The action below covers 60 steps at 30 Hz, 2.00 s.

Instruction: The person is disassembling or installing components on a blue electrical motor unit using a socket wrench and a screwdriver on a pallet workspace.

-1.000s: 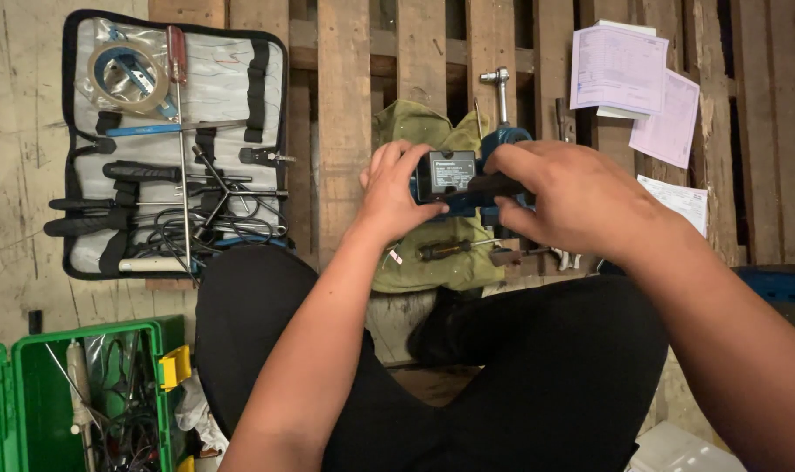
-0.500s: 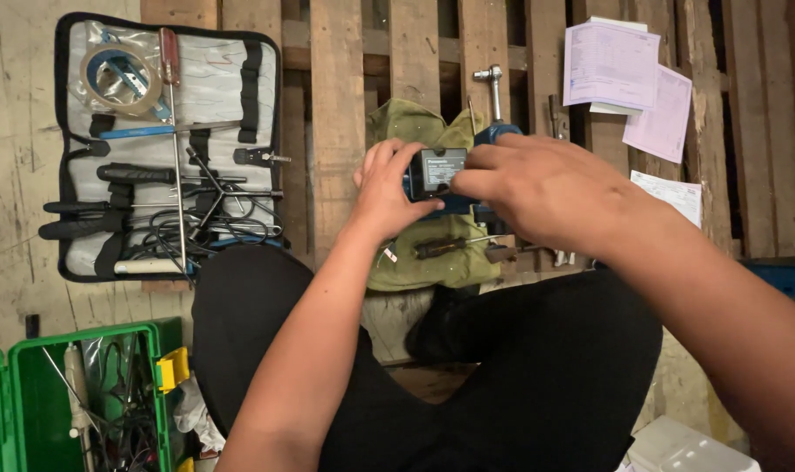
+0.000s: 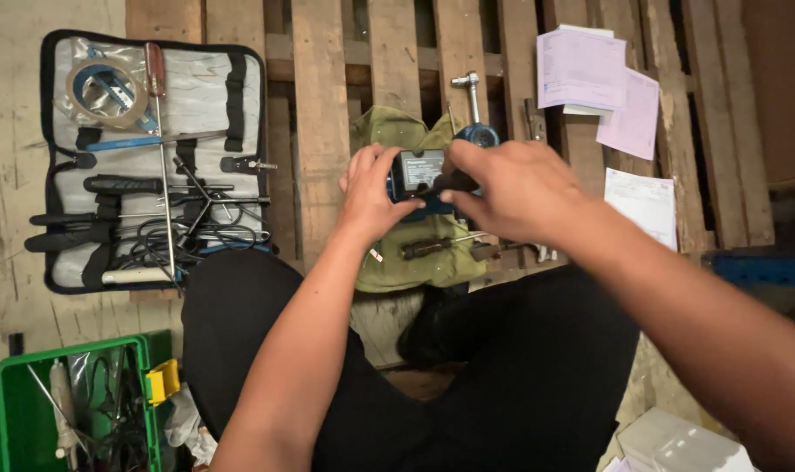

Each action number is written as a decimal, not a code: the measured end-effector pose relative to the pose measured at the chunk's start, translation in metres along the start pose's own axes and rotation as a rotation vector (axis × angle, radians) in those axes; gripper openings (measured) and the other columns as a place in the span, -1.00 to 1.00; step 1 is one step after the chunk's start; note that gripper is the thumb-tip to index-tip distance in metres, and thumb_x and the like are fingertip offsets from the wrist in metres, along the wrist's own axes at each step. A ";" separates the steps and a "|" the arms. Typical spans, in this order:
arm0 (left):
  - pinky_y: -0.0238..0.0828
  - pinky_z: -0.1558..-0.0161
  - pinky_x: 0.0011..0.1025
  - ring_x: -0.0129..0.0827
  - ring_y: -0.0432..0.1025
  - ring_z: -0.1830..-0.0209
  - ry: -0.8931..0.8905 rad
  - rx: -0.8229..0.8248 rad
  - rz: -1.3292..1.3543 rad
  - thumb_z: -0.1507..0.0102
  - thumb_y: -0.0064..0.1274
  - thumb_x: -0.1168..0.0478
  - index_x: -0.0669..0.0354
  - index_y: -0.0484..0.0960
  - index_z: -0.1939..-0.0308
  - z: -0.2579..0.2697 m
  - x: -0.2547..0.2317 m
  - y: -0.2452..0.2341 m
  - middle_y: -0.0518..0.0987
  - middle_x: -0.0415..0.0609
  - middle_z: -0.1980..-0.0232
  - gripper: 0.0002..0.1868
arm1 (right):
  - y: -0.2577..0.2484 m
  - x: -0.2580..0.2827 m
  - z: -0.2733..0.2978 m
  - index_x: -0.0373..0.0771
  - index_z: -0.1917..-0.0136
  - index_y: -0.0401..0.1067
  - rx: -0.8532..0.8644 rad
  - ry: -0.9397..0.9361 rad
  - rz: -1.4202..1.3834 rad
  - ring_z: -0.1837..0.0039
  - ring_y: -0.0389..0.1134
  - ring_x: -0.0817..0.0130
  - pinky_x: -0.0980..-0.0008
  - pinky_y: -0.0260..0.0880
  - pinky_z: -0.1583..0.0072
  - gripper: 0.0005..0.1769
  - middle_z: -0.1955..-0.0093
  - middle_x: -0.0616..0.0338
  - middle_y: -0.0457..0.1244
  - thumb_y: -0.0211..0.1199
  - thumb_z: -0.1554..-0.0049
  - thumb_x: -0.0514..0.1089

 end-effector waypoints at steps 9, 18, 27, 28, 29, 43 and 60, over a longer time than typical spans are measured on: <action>0.06 -0.32 0.32 -0.04 -0.04 -0.62 -0.011 0.049 -0.016 -0.07 0.43 -0.08 -0.08 0.19 -0.53 0.013 -0.036 -0.024 0.26 0.02 -0.42 0.04 | -0.001 -0.008 0.014 0.03 -0.21 0.48 -0.191 0.133 -0.145 -0.01 0.50 -0.13 -0.07 0.49 -0.02 -0.60 0.12 0.01 0.46 0.27 -0.17 0.18; -0.27 -0.46 0.32 0.09 0.13 -0.51 0.070 0.137 -0.051 -0.36 0.06 0.05 0.00 0.19 -0.50 0.012 -0.057 -0.035 0.25 0.07 -0.51 -0.34 | 0.025 -0.109 0.106 -0.13 -0.19 0.49 -0.790 0.472 -0.658 0.05 0.30 0.35 0.30 0.22 0.08 -0.76 0.03 0.19 0.31 0.08 -0.38 -0.04; 0.21 -0.41 0.00 0.06 0.35 -0.38 0.203 -0.083 0.146 -0.09 0.41 0.20 0.05 0.43 -0.42 0.014 -0.023 -0.029 0.46 0.12 -0.26 -0.18 | 0.228 -0.189 0.060 -0.05 0.12 0.52 -1.244 0.715 -1.370 0.45 0.24 0.50 0.59 0.21 0.35 -0.86 0.48 0.26 0.18 0.33 -0.31 -0.07; 0.21 -0.41 0.00 0.06 0.35 -0.38 0.197 -0.078 0.134 -0.09 0.41 0.20 0.05 0.43 -0.42 0.016 -0.019 -0.028 0.46 0.12 -0.26 -0.18 | 0.223 -0.190 0.061 -0.05 0.12 0.52 -1.237 0.719 -1.385 0.45 0.24 0.50 0.59 0.21 0.35 -0.86 0.48 0.26 0.18 0.33 -0.31 -0.07; 0.19 -0.43 -0.04 0.03 0.35 -0.39 0.206 -0.099 0.177 -0.09 0.39 0.21 0.05 0.45 -0.41 0.017 -0.015 -0.028 0.47 0.12 -0.26 -0.20 | 0.217 -0.190 0.061 -0.09 0.07 0.54 -1.277 0.669 -1.317 0.37 0.27 0.50 0.57 0.24 0.28 -0.80 0.42 0.25 0.21 0.23 -0.36 -0.02; 0.25 -0.40 -0.05 0.04 0.31 -0.44 -0.461 -0.209 0.534 -0.34 -0.14 0.00 -0.02 0.52 -0.39 0.009 0.061 0.003 0.47 0.19 -0.40 -0.46 | 0.157 -0.112 -0.002 0.12 -0.18 0.45 -0.489 0.497 -1.022 -0.04 0.47 -0.05 0.07 0.44 -0.08 -0.63 0.02 0.01 0.39 0.35 -0.18 0.23; 0.17 -0.41 0.03 0.10 0.11 -0.55 -0.080 0.020 0.138 -0.12 0.00 0.18 -0.03 0.38 -0.43 0.023 -0.016 -0.045 0.11 0.11 -0.57 -0.27 | -0.012 -0.027 0.020 -0.08 -0.10 0.31 -0.656 0.042 -1.149 -0.19 0.47 0.25 0.23 0.65 -0.15 -0.83 -0.08 0.18 0.37 0.16 -0.23 -0.20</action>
Point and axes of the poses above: each hand's wrist, its own z-axis away from the middle knuckle, its own y-axis out of the palm, x = y × z, the point moved 2 cm from there along -z, towards the middle knuckle
